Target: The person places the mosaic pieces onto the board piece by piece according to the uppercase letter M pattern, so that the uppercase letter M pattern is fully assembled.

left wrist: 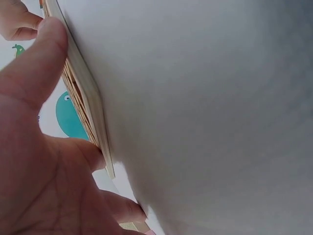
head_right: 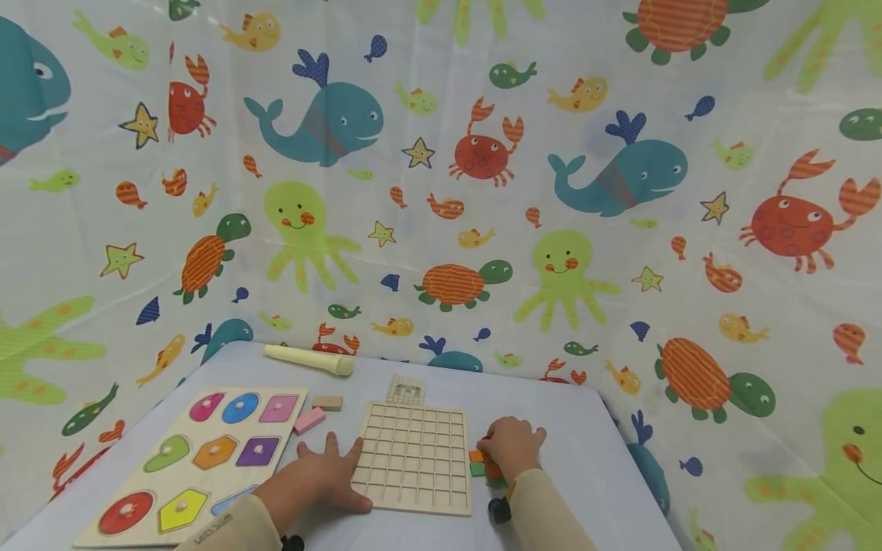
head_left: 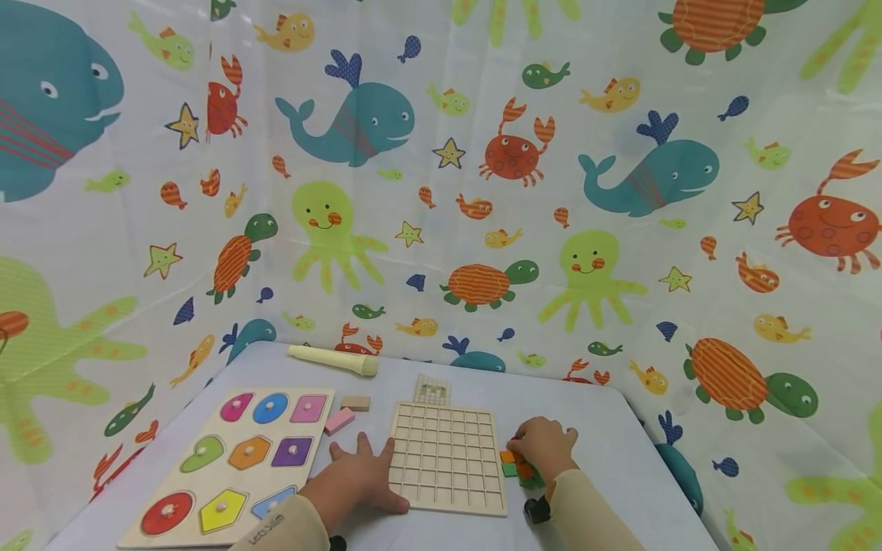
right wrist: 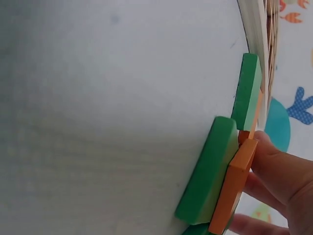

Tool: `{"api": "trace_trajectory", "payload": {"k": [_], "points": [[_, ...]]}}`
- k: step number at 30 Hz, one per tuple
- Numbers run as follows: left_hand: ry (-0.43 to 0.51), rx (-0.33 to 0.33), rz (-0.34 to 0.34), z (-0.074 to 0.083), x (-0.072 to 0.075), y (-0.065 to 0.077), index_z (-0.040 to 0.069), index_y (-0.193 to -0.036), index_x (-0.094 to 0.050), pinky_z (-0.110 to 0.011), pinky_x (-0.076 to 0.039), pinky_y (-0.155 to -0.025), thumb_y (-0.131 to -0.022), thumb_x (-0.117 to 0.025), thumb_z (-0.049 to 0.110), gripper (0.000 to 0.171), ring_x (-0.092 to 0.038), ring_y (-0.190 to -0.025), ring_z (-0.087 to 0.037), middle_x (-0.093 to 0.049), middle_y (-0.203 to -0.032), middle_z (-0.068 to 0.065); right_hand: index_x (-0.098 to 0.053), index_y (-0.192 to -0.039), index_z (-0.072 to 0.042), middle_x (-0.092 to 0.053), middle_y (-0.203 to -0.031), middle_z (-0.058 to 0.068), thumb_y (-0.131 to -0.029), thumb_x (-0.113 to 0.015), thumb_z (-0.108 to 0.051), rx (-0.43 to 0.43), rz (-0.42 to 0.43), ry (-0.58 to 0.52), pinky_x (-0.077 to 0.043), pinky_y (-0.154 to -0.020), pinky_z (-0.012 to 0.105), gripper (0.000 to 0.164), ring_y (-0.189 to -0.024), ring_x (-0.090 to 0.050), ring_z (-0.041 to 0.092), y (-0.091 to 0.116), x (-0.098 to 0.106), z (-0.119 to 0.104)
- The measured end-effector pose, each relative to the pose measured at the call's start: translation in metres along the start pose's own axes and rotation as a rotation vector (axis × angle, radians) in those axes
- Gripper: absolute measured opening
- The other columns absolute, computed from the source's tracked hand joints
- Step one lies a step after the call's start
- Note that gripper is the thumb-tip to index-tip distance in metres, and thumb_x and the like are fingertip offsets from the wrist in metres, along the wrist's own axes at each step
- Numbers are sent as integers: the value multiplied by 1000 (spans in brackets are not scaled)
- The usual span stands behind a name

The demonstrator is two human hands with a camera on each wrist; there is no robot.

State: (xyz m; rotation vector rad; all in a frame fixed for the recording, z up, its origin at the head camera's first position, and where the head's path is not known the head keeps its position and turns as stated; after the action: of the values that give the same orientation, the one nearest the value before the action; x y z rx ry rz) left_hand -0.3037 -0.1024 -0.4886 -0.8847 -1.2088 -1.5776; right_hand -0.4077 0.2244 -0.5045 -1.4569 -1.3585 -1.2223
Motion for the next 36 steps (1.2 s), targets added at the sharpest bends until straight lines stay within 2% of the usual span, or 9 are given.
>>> {"api": "trace_trajectory", "payload": {"k": [6, 16, 21, 26, 28, 33, 36], "points": [[-3, -3, 6, -2, -1, -1, 13, -160, -47, -86, -16, -118, -73, -89, 68, 111, -24, -139, -83, -29, -164, -43, -81, -87, -17, -70, -81, -1, -86, -89, -39, 9, 2, 6, -25, -116, 78, 23, -87, -59, 27, 0, 2, -5], [-2, -9, -9, -3, -4, -6, 14, -160, -46, -86, -15, -119, -73, -87, 70, 112, -25, -140, -82, -29, -164, -42, -70, -71, -15, -63, -70, 3, -88, -84, -40, -1, 5, 29, -25, -116, 75, 33, -80, -55, 26, -1, 2, -7], [5, -1, -2, -4, -3, -5, 13, -160, -47, -87, -16, -118, -72, -88, 69, 111, -23, -140, -83, -29, -164, -43, -75, -77, -15, -64, -72, 1, -90, -82, -47, 21, 49, 42, -24, -119, 77, 36, -81, -57, 25, 2, 11, -15], [-2, -2, 2, -3, -1, -3, 13, -160, -47, -86, -15, -119, -73, -88, 68, 110, -23, -140, -82, -29, -163, -43, -81, -82, -15, -70, -74, -2, -89, -83, -49, 71, 113, 10, -28, -116, 76, 35, -82, -62, 23, 12, 26, -34], [-4, -7, 3, -3, -1, -3, 12, -159, -47, -86, -14, -119, -73, -88, 68, 111, -24, -140, -82, -29, -163, -43, -81, -80, -16, -73, -78, -3, -88, -84, -48, 101, 152, -14, -32, -113, 75, 34, -84, -65, 23, 16, 30, -42], [5, -9, 7, -4, -3, -3, 12, -159, -47, -86, -14, -119, -72, -89, 67, 111, -23, -140, -83, -29, -163, -44, -83, -83, -19, -78, -111, 2, -87, -85, -47, 196, 263, -84, -40, -106, 72, 28, -107, -70, 30, 28, 29, -60], [7, -6, 11, -4, -4, -5, 12, -159, -47, -87, -15, -118, -72, -89, 67, 112, -22, -139, -84, -28, -163, -44, -83, -83, -20, -77, -119, 3, -87, -85, -47, 244, 322, -133, -42, -104, 72, 27, -116, -70, 32, 34, 24, -67]]}}
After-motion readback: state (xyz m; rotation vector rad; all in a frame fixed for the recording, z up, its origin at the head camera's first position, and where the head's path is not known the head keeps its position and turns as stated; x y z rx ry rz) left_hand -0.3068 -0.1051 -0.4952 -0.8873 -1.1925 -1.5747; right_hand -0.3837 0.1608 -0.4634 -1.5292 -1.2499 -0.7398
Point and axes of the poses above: each hand's wrist, its own y-axis away from the middle knuckle, its own x-axis out of the back of the hand, z = x × y, the point moved 4 cm from there along -y, towards the middle knuckle
